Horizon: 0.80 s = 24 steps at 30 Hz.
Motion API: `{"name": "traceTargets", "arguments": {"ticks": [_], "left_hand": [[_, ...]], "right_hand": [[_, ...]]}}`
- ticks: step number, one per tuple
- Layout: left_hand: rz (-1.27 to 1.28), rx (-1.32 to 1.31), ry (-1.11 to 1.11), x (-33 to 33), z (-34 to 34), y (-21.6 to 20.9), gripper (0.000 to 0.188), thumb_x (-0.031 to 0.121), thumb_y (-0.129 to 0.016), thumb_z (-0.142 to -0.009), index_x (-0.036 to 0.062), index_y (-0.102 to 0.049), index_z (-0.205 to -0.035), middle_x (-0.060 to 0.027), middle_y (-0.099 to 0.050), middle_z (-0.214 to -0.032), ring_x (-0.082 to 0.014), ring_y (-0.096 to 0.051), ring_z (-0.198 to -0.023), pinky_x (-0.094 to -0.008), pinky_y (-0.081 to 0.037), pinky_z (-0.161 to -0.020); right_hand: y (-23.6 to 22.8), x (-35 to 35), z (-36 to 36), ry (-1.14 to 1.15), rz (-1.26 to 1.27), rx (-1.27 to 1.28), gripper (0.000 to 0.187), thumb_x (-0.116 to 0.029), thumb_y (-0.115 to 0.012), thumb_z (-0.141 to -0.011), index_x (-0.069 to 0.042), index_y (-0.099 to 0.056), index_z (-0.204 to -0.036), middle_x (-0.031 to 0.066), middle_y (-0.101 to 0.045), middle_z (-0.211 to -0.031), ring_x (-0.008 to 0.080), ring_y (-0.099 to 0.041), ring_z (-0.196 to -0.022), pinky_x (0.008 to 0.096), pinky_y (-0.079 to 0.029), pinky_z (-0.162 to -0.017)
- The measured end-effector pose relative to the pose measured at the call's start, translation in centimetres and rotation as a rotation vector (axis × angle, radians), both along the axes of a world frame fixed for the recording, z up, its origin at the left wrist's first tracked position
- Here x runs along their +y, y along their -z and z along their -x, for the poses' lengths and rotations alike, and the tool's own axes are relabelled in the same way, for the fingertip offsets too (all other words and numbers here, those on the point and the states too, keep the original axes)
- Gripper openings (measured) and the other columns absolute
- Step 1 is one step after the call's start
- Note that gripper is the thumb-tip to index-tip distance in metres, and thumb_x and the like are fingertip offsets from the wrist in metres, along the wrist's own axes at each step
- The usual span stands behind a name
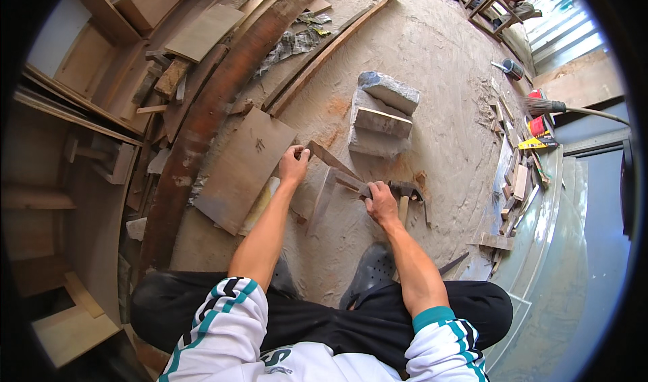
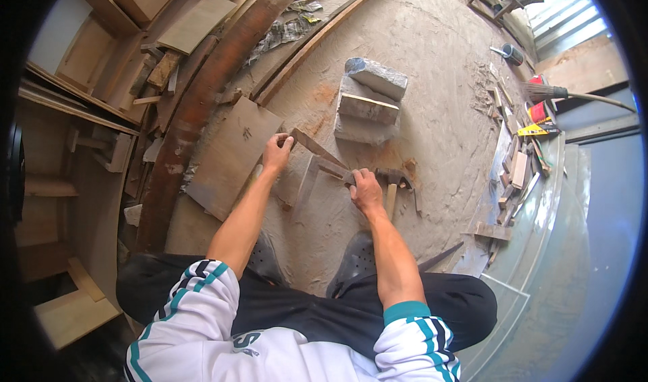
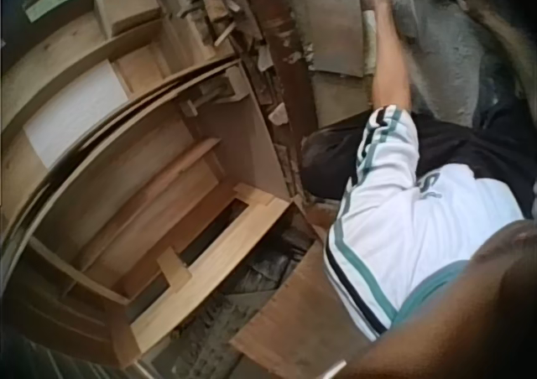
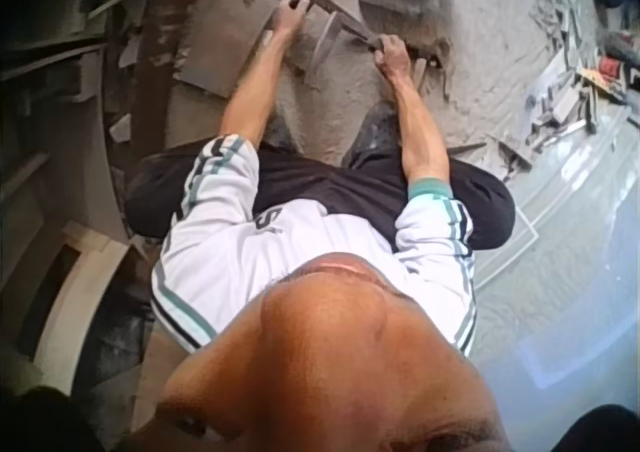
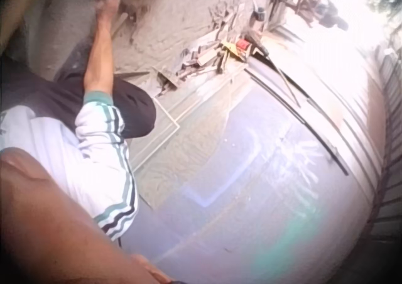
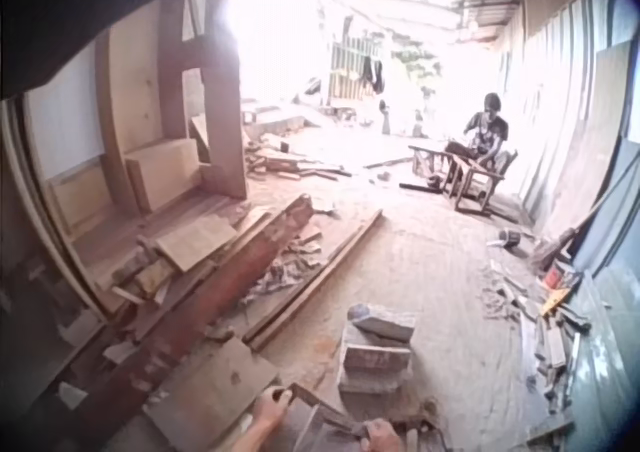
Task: The person sits on the floor and assembles small wooden pieces into a frame-like structure. They repeatedly pick up, align, and place pieces together, occasionally using a long wooden stick to adjust or hold parts in place.
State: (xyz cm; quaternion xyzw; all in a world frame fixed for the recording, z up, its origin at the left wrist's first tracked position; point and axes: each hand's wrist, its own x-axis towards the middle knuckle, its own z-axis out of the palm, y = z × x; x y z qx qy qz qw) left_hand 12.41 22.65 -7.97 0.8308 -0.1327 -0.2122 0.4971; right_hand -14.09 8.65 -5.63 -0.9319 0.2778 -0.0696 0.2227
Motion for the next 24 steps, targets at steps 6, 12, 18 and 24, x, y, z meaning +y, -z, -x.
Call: {"name": "traceTargets", "arguments": {"ticks": [6,12,18,24], "left_hand": [[0.143,-0.009,-0.019,-1.3,-1.5,0.8,0.033,0.023,-0.066,-0.095,0.0001,-0.068,-0.118,-0.0144,-0.074,-0.109,-0.0240,-0.071,-0.100,-0.0358,-0.054,-0.091],[0.205,0.126,-0.093,-1.9,-2.9,0.9,0.030,0.017,-0.065,-0.095,-0.0027,-0.068,-0.117,-0.0138,-0.074,-0.108,-0.0195,-0.070,-0.097,-0.0321,-0.054,-0.087],[-0.009,-0.036,-0.097,-1.4,-2.4,0.1,0.030,0.017,-0.069,-0.091,-0.0008,-0.070,-0.116,-0.0134,-0.075,-0.106,-0.0212,-0.072,-0.097,-0.0328,-0.055,-0.087],[-0.193,-0.104,0.125,-0.3,-1.7,-0.2,0.040,0.020,-0.076,-0.083,0.0006,-0.070,-0.117,-0.0182,-0.073,-0.115,-0.0279,-0.070,-0.109,-0.0383,-0.053,-0.096]], "right_hand": [[-0.1,0.7,0.7,-0.168,0.015,0.114,0.044,-0.012,-0.079,-0.074,-0.007,-0.061,-0.114,0.0128,-0.059,-0.110,0.0333,-0.060,-0.107,0.0434,-0.054,-0.089],[0.2,0.7,0.3,-0.074,0.003,0.087,0.042,-0.012,-0.080,-0.074,-0.008,-0.063,-0.112,0.0129,-0.061,-0.109,0.0342,-0.061,-0.105,0.0444,-0.054,-0.088],[0.4,0.8,0.2,-0.088,0.087,0.144,0.043,-0.031,-0.081,-0.079,-0.007,-0.065,-0.112,0.0137,-0.063,-0.106,0.0324,-0.062,-0.103,0.0439,-0.050,-0.085],[0.2,1.2,-0.5,-0.098,0.104,0.126,0.047,-0.037,-0.081,-0.079,-0.008,-0.066,-0.113,0.0127,-0.063,-0.107,0.0318,-0.061,-0.103,0.0436,-0.049,-0.084]]}}
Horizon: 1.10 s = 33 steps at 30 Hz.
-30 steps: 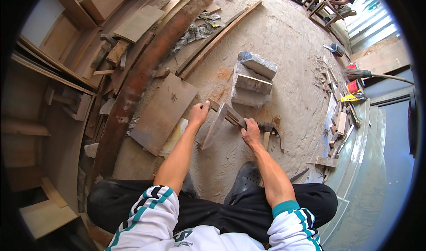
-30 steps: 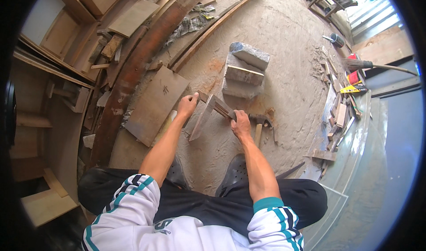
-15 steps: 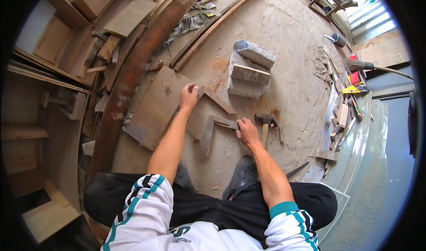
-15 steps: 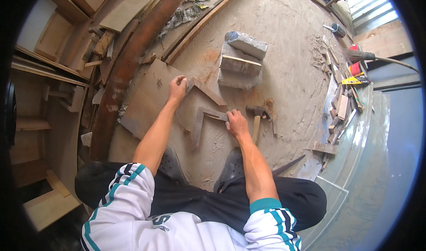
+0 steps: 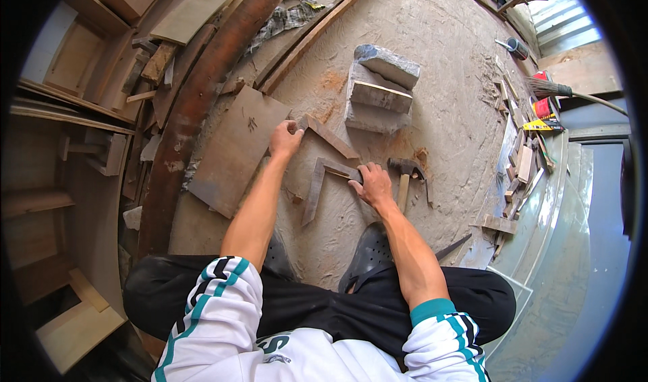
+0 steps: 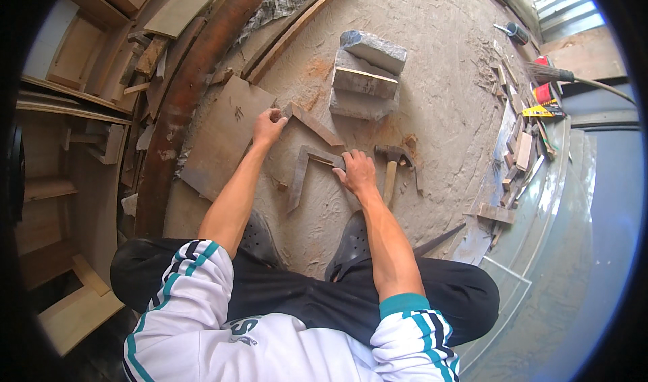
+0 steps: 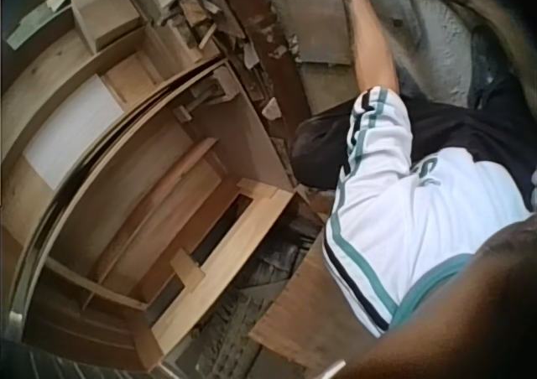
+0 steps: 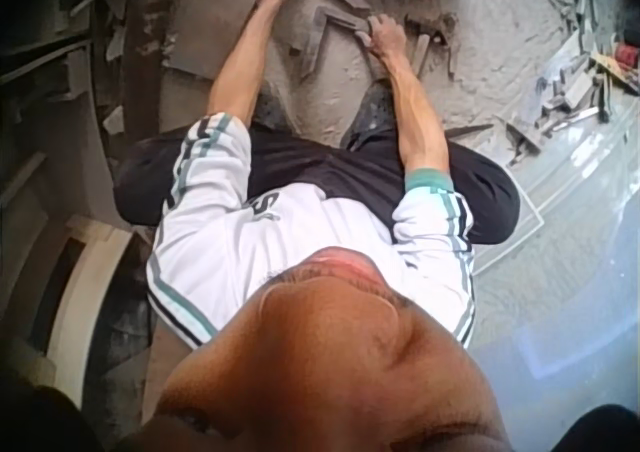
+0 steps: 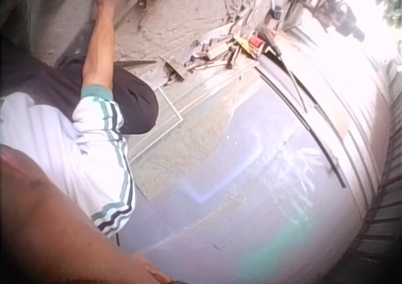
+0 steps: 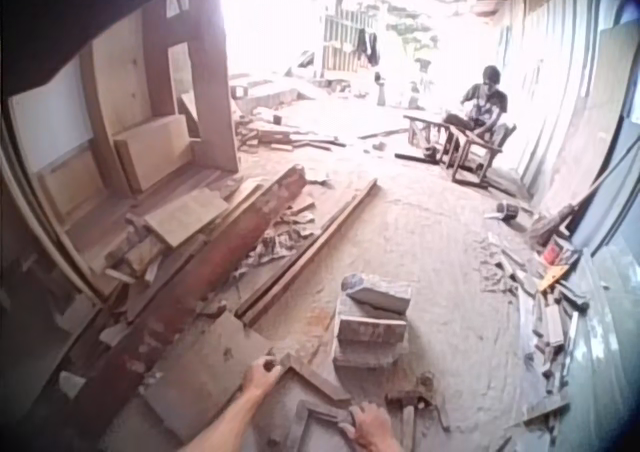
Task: The person sits on the floor and assembles small wooden pieces into a frame-like structure. They repeatedly pick up, align, and place pieces together, occasionally using a long wooden stick to adjust or hold parts in place.
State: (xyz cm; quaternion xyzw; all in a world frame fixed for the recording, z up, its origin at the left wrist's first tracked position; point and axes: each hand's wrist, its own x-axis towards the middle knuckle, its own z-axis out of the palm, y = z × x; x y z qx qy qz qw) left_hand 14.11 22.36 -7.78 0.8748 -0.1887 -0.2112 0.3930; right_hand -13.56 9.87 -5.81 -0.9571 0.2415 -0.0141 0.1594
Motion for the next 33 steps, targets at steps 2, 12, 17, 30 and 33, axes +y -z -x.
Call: {"name": "traceTargets", "arguments": {"ticks": [2,12,17,30,33], "left_hand": [[-0.086,-0.046,0.076,-0.4,0.8,-0.8,0.046,0.020,-0.078,-0.080,0.0020,-0.067,-0.121,-0.0173,-0.070,-0.120,-0.0308,-0.066,-0.113,-0.0411,-0.051,-0.100],[-0.222,-0.157,0.173,0.3,1.2,0.0,0.063,0.012,-0.076,-0.076,0.0125,-0.054,-0.135,-0.0127,-0.061,-0.129,-0.0329,-0.055,-0.124,-0.0452,-0.046,-0.106],[-0.159,-0.109,0.105,0.3,1.8,0.0,0.066,0.014,-0.075,-0.071,0.0098,-0.058,-0.135,-0.0160,-0.061,-0.128,-0.0346,-0.056,-0.121,-0.0431,-0.046,-0.106],[0.252,0.204,0.323,0.2,0.8,-3.1,0.036,-0.003,-0.068,-0.068,0.0046,-0.062,-0.103,-0.0161,-0.069,-0.097,-0.0317,-0.065,-0.093,-0.0382,-0.050,-0.088],[0.322,0.007,0.327,0.2,1.4,-3.7,0.026,-0.006,-0.066,-0.071,0.0047,-0.060,-0.093,-0.0133,-0.071,-0.091,-0.0324,-0.065,-0.087,-0.0389,-0.051,-0.085]], "right_hand": [[0.1,-0.1,0.1,0.005,-0.008,-0.005,0.047,-0.036,-0.081,-0.079,-0.008,-0.065,-0.114,0.0126,-0.063,-0.107,0.0318,-0.061,-0.104,0.0436,-0.049,-0.084],[0.4,0.8,-0.6,0.043,-0.028,0.056,0.046,-0.025,-0.079,-0.078,-0.009,-0.062,-0.117,0.0124,-0.062,-0.114,0.0319,-0.059,-0.110,0.0452,-0.048,-0.089],[0.2,0.5,-0.3,0.039,-0.021,0.048,0.045,-0.028,-0.079,-0.076,-0.009,-0.063,-0.114,0.0125,-0.062,-0.113,0.0321,-0.060,-0.108,0.0446,-0.047,-0.090],[-0.2,0.9,-0.4,0.089,-0.011,-0.073,0.045,-0.042,-0.078,-0.082,-0.007,-0.066,-0.106,0.0127,-0.067,-0.105,0.0312,-0.062,-0.104,0.0428,-0.046,-0.088],[-0.3,0.8,-0.9,0.141,-0.012,-0.097,0.045,-0.045,-0.076,-0.084,-0.006,-0.067,-0.105,0.0128,-0.067,-0.106,0.0311,-0.062,-0.103,0.0429,-0.046,-0.088]]}}
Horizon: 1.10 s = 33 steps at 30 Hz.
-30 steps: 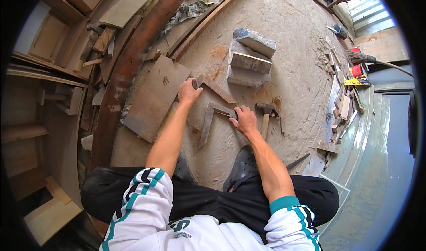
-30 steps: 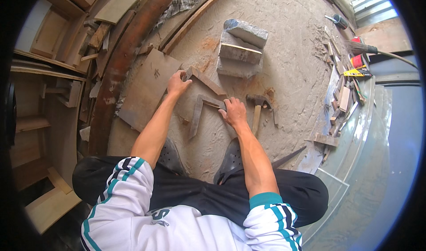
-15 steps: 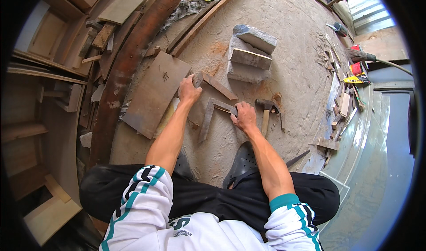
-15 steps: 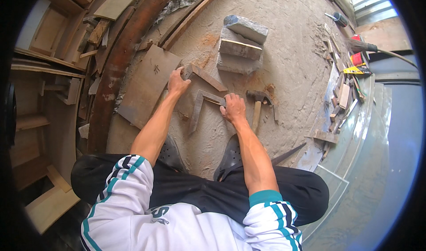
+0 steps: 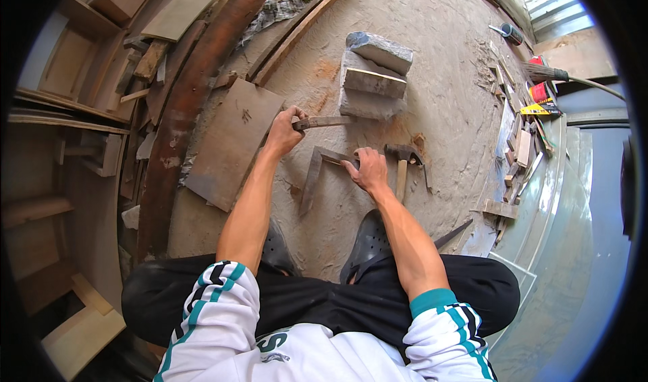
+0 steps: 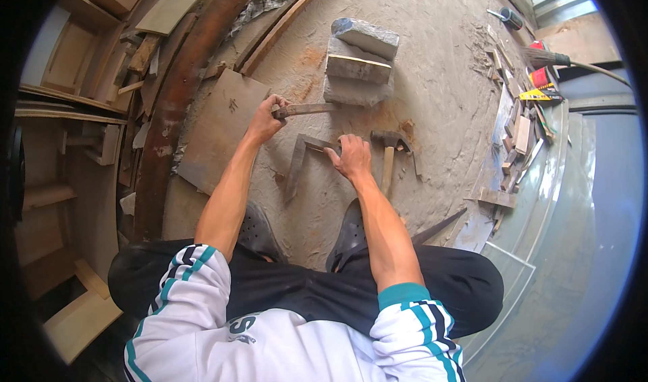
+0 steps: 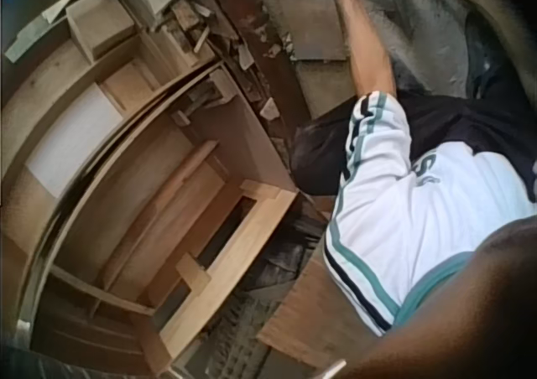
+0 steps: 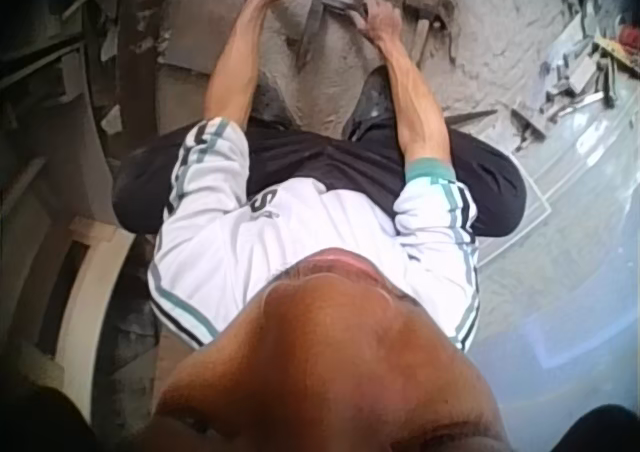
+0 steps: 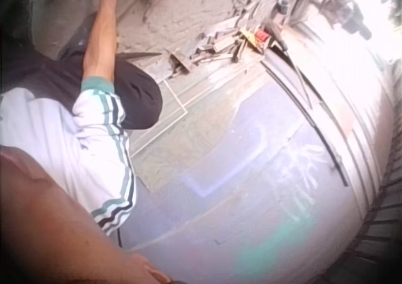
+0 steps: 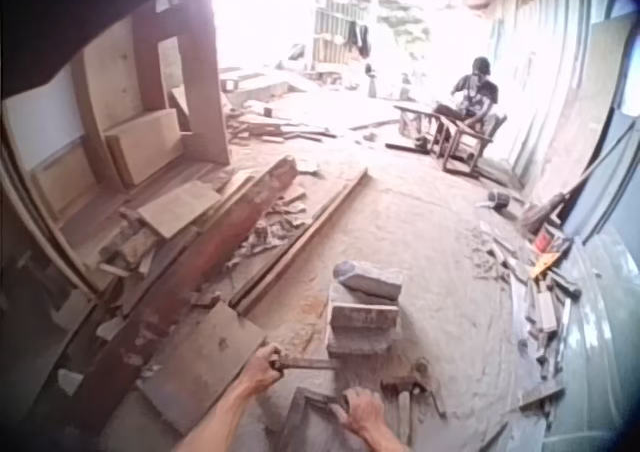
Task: The person sits on the floor and assembles small wooden pieces into a frame-like structure. They repeatedly pick up, align, and place pieces together, occasionally using a long wooden stick to adjust or hold parts in place.
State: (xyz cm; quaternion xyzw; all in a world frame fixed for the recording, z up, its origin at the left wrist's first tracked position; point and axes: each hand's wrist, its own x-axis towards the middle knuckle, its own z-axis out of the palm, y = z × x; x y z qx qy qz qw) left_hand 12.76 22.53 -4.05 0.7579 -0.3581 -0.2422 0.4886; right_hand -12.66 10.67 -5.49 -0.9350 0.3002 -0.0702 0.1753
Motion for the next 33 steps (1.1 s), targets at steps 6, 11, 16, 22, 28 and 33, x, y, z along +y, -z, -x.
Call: {"name": "traceTargets", "arguments": {"ticks": [6,11,16,22,28,33], "left_hand": [[0.058,-0.307,0.068,1.0,3.3,0.7,0.023,-0.002,-0.072,-0.072,0.0081,-0.054,-0.083,-0.0083,-0.072,-0.093,-0.0320,-0.064,-0.091,-0.0414,-0.049,-0.086],[-0.022,-0.432,0.059,2.6,5.0,2.0,0.032,0.011,-0.080,-0.075,0.0100,-0.052,-0.090,-0.0058,-0.072,-0.105,-0.0317,-0.061,-0.107,-0.0464,-0.041,-0.101],[-0.097,-0.480,0.019,3.2,5.4,2.8,0.037,0.017,-0.081,-0.076,0.0136,-0.056,-0.104,-0.0039,-0.070,-0.115,-0.0299,-0.057,-0.124,-0.0548,-0.025,-0.117],[-0.040,-0.420,-0.027,2.5,4.0,1.3,0.032,0.020,-0.084,-0.074,0.0102,-0.067,-0.099,-0.0056,-0.071,-0.089,-0.0264,-0.069,-0.100,-0.0439,-0.045,-0.100],[-0.122,0.065,-0.170,0.2,1.5,-2.0,0.052,0.054,-0.078,-0.084,0.0034,-0.071,-0.095,-0.0073,-0.070,-0.074,-0.0195,-0.063,-0.067,-0.0349,-0.050,-0.064],[-0.363,-0.074,-0.252,0.0,-1.0,-0.4,0.052,0.052,-0.070,-0.090,0.0009,-0.072,-0.094,-0.0161,-0.071,-0.077,-0.0334,-0.070,-0.075,-0.0434,-0.052,-0.070]], "right_hand": [[0.0,-0.1,-0.9,0.101,-0.001,-0.094,0.048,-0.046,-0.075,-0.086,-0.005,-0.066,-0.111,0.0121,-0.067,-0.109,0.0311,-0.061,-0.106,0.0431,-0.045,-0.091],[-0.1,0.2,-1.2,0.061,-0.017,-0.106,0.050,-0.045,-0.074,-0.086,-0.005,-0.065,-0.115,0.0120,-0.067,-0.113,0.0308,-0.060,-0.109,0.0428,-0.044,-0.093],[0.0,0.3,-1.2,-0.009,-0.005,-0.063,0.050,-0.042,-0.076,-0.085,-0.005,-0.065,-0.115,0.0121,-0.066,-0.112,0.0309,-0.060,-0.109,0.0428,-0.046,-0.093],[-0.2,0.5,-1.1,-0.108,-0.063,0.107,0.043,-0.033,-0.080,-0.079,-0.008,-0.064,-0.111,0.0121,-0.066,-0.109,0.0314,-0.061,-0.108,0.0451,-0.047,-0.090],[0.5,0.1,-0.7,-0.117,-0.041,0.157,0.042,-0.028,-0.077,-0.080,-0.010,-0.063,-0.115,0.0131,-0.064,-0.111,0.0331,-0.062,-0.106,0.0463,-0.047,-0.089],[0.6,0.3,-0.9,-0.087,-0.074,0.178,0.041,-0.027,-0.077,-0.078,-0.012,-0.063,-0.114,0.0129,-0.063,-0.111,0.0326,-0.061,-0.108,0.0462,-0.047,-0.089]]}}
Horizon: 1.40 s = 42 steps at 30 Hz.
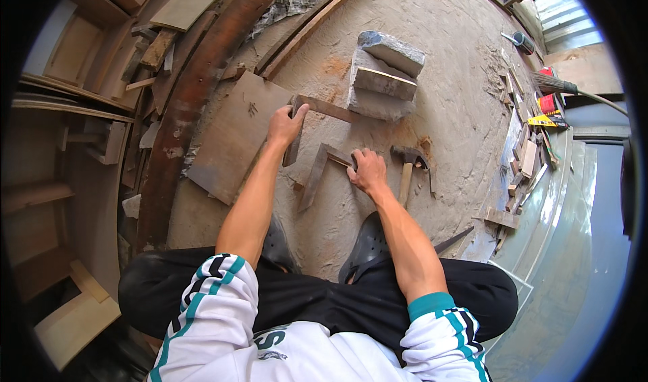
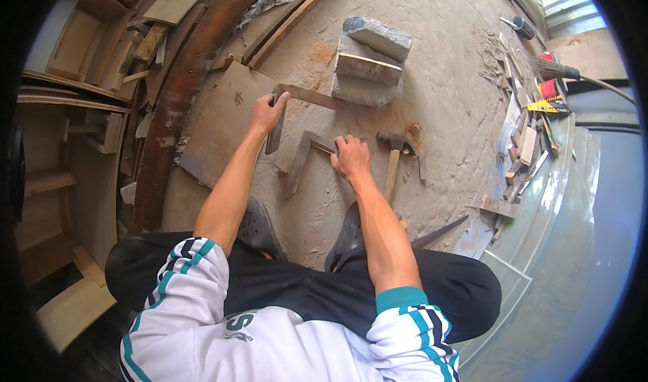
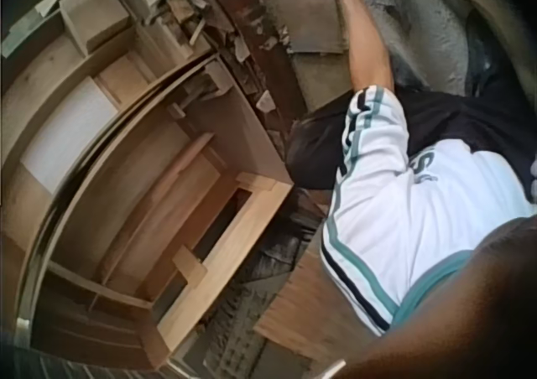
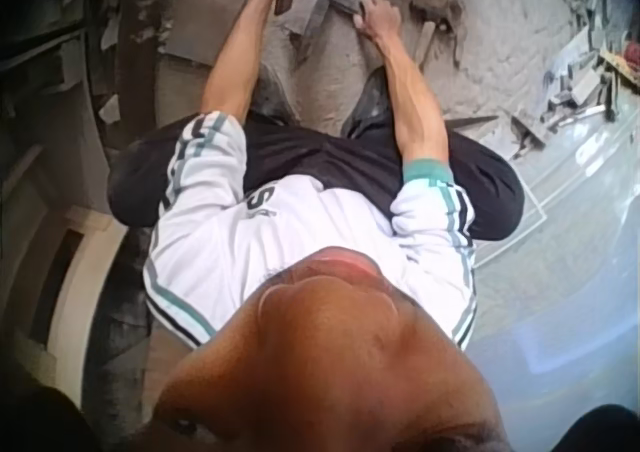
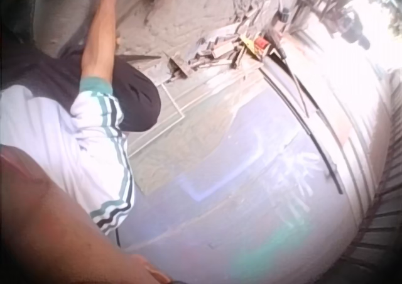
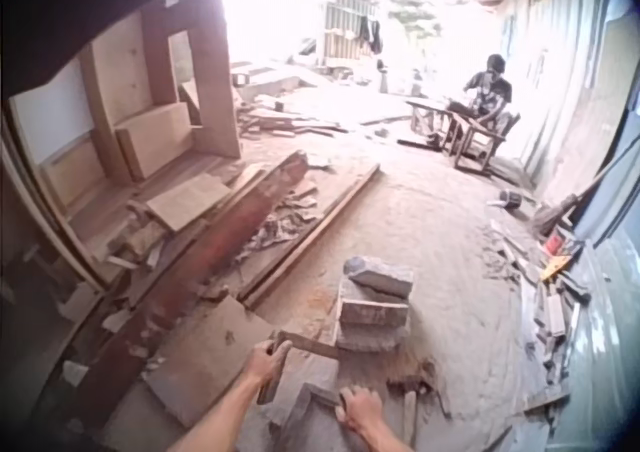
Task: The person sits on the floor and assembles small wooden pieces into a frame-like structure. They repeatedly pick up, align, and place pieces together, occasionally using a long wooden stick to adjust or hold parts in place.
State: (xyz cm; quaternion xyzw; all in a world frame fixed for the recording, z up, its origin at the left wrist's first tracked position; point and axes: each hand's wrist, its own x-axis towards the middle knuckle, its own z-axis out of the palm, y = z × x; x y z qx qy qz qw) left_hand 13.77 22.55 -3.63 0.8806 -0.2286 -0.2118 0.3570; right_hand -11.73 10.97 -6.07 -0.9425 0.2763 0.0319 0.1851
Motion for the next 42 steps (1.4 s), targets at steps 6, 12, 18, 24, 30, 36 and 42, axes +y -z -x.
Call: {"name": "traceTargets", "arguments": {"ticks": [6,12,18,24,30,36,42], "left_hand": [[0.032,-0.331,-0.106,0.2,-0.1,3.0,0.040,0.035,-0.069,-0.090,0.0011,-0.071,-0.109,-0.0215,-0.070,-0.109,-0.0389,-0.065,-0.105,-0.0476,-0.051,-0.093],[-0.017,-0.407,-0.071,-4.1,-5.7,1.5,0.050,0.036,-0.070,-0.088,0.0047,-0.063,-0.127,-0.0200,-0.059,-0.132,-0.0387,-0.054,-0.123,-0.0452,-0.044,-0.107],[-0.445,-0.396,-0.020,-6.9,-12.5,1.3,0.066,0.037,-0.071,-0.087,0.0072,-0.049,-0.142,-0.0183,-0.052,-0.139,-0.0369,-0.051,-0.129,-0.0492,-0.041,-0.109],[-0.588,-0.358,0.059,-7.4,-12.0,1.4,0.055,0.036,-0.072,-0.088,0.0086,-0.054,-0.132,-0.0175,-0.055,-0.135,-0.0359,-0.053,-0.128,-0.0487,-0.042,-0.105],[-0.539,-0.470,0.170,-7.6,-11.9,1.6,0.045,0.025,-0.074,-0.085,0.0068,-0.053,-0.119,-0.0157,-0.063,-0.121,-0.0349,-0.061,-0.116,-0.0470,-0.048,-0.096],[-0.472,-0.403,0.113,-9.4,-10.3,0.4,0.057,0.033,-0.078,-0.080,0.0020,-0.055,-0.123,-0.0197,-0.067,-0.119,-0.0332,-0.064,-0.115,-0.0482,-0.051,-0.095],[-0.289,0.183,0.112,-11.4,-9.1,-1.2,0.041,0.040,-0.079,-0.076,0.0001,-0.073,-0.086,-0.0248,-0.074,-0.095,-0.0317,-0.074,-0.089,-0.0458,-0.057,-0.077]], "right_hand": [[-0.4,0.6,-0.8,0.028,-0.018,0.030,0.040,-0.027,-0.077,-0.078,-0.012,-0.063,-0.113,0.0144,-0.063,-0.110,0.0344,-0.061,-0.107,0.0477,-0.047,-0.089],[-0.9,0.1,-1.6,0.109,-0.120,0.168,0.039,-0.024,-0.080,-0.076,-0.013,-0.065,-0.111,0.0149,-0.064,-0.114,0.0346,-0.060,-0.112,0.0482,-0.046,-0.092],[-1.2,-0.2,-2.3,0.188,-0.246,0.212,0.040,-0.021,-0.080,-0.075,-0.015,-0.068,-0.113,0.0152,-0.063,-0.116,0.0349,-0.057,-0.118,0.0506,-0.041,-0.097],[-1.1,-0.9,-2.2,0.206,-0.323,0.293,0.044,-0.022,-0.082,-0.076,-0.017,-0.066,-0.117,0.0147,-0.062,-0.120,0.0354,-0.055,-0.120,0.0522,-0.040,-0.097],[-0.7,-0.8,-2.3,0.203,-0.332,0.247,0.050,-0.022,-0.085,-0.072,-0.018,-0.065,-0.118,0.0144,-0.061,-0.120,0.0357,-0.054,-0.121,0.0533,-0.040,-0.096],[0.3,-0.4,-1.6,0.181,-0.240,0.144,0.048,-0.031,-0.086,-0.072,-0.014,-0.066,-0.113,0.0157,-0.064,-0.113,0.0380,-0.058,-0.111,0.0535,-0.041,-0.085],[-0.2,-0.6,-2.1,0.139,-0.195,0.185,0.049,-0.033,-0.086,-0.073,-0.015,-0.066,-0.114,0.0157,-0.065,-0.113,0.0382,-0.059,-0.113,0.0554,-0.043,-0.088]]}}
